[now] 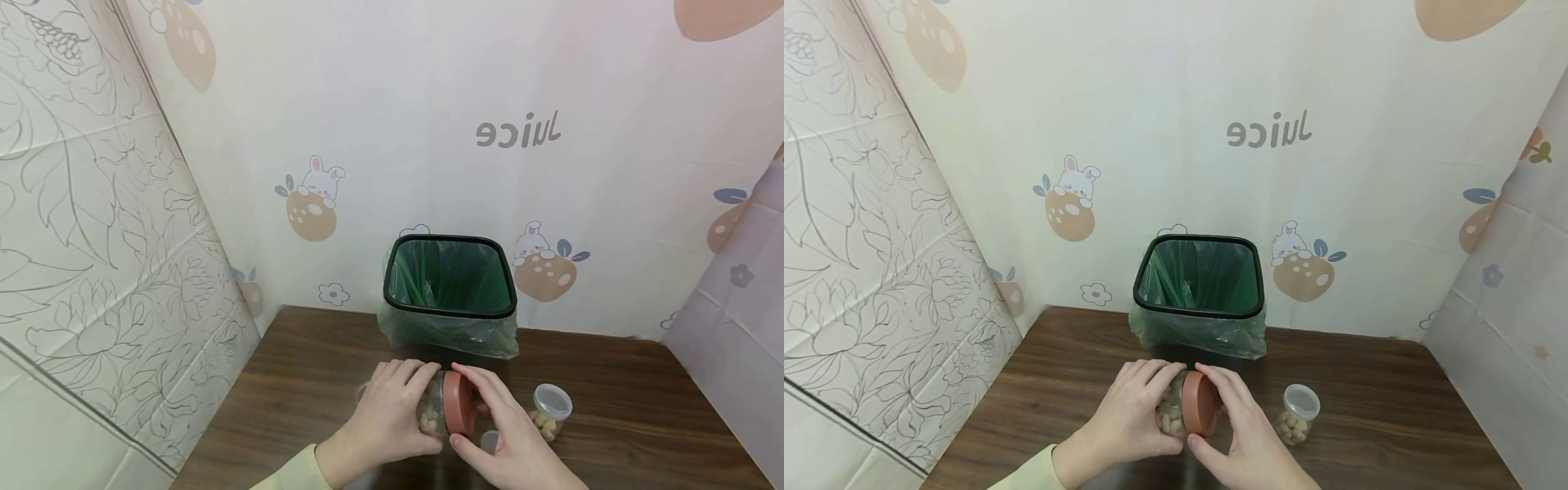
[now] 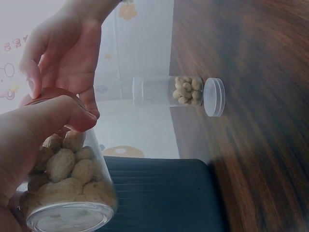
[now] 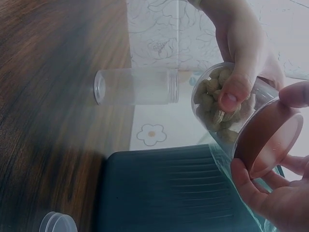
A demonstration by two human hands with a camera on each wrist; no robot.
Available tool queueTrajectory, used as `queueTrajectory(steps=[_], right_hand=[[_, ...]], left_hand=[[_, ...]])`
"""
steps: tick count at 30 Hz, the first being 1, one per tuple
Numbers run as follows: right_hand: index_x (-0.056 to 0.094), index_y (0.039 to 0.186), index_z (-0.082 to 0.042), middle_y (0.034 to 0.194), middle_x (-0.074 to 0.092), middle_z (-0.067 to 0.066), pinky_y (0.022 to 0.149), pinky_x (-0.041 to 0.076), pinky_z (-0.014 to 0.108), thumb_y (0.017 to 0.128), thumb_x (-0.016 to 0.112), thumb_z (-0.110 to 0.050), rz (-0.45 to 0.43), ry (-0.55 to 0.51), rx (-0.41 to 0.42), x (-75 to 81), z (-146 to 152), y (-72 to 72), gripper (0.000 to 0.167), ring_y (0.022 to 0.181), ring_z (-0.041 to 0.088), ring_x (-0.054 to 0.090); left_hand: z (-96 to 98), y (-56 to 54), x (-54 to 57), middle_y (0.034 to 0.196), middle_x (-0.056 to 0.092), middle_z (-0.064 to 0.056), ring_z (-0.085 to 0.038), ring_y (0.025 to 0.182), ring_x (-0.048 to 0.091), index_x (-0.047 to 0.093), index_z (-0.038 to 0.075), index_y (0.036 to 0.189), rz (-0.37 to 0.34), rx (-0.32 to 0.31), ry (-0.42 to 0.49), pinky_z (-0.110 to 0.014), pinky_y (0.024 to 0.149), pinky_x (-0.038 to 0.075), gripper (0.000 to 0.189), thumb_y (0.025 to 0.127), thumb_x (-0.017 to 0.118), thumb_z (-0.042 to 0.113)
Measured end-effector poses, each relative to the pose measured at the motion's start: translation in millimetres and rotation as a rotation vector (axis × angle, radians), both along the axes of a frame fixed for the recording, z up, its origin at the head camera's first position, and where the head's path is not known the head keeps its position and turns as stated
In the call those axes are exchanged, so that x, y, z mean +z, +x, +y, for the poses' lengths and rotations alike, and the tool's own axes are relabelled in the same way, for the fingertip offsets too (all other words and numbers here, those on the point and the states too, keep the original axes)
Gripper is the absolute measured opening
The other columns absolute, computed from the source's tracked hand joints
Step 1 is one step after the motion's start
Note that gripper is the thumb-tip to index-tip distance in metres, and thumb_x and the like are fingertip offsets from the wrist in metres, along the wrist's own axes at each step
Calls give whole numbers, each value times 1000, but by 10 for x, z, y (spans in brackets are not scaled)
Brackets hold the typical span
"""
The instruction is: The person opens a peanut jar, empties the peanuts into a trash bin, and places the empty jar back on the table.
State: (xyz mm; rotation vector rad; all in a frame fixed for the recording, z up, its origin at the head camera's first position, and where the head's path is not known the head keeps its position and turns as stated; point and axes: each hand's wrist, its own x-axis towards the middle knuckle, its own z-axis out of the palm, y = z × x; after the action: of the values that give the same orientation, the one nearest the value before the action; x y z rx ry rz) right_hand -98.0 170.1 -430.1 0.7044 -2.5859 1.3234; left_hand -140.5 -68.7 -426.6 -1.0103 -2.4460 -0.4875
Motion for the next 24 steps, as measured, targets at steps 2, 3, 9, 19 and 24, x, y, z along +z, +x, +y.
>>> queueTrajectory(steps=[2,3,9,19,24], right_hand=[[41,163,-38,155,52,-5,92,61,31,96,87,-31,-2,-2,0,-2,1,0,82,122,12,60],[41,163,-38,155,52,-5,92,61,31,96,87,-32,0,-3,2,-4,2,-1,82,122,12,60],[41,164,-35,154,51,-5,90,61,31,96,88,-31,29,-12,31,-22,12,-14,83,120,10,60],[32,167,-32,156,52,0,95,61,31,93,88,-43,-92,16,-32,57,-1,1,93,126,21,61],[35,166,-21,151,55,7,89,61,29,96,85,-42,-150,7,-89,64,-37,9,88,115,18,64]], left_hand=[[-1,1,-4,125,69,1,-18,107,66,64,14,144,-1,-2,1,-41,92,56,101,60,102,56],[-2,2,-5,125,70,1,-18,107,66,64,14,144,-2,-3,1,-40,92,56,101,60,102,56],[-10,9,-18,125,69,2,-17,106,65,63,16,143,4,-4,1,-38,91,55,101,60,102,57],[-7,9,-20,126,69,3,-16,108,64,62,16,145,11,-7,0,-39,92,55,101,63,100,61],[0,6,-22,125,69,2,-17,108,65,63,15,144,25,-7,5,-39,92,56,102,60,102,58]])
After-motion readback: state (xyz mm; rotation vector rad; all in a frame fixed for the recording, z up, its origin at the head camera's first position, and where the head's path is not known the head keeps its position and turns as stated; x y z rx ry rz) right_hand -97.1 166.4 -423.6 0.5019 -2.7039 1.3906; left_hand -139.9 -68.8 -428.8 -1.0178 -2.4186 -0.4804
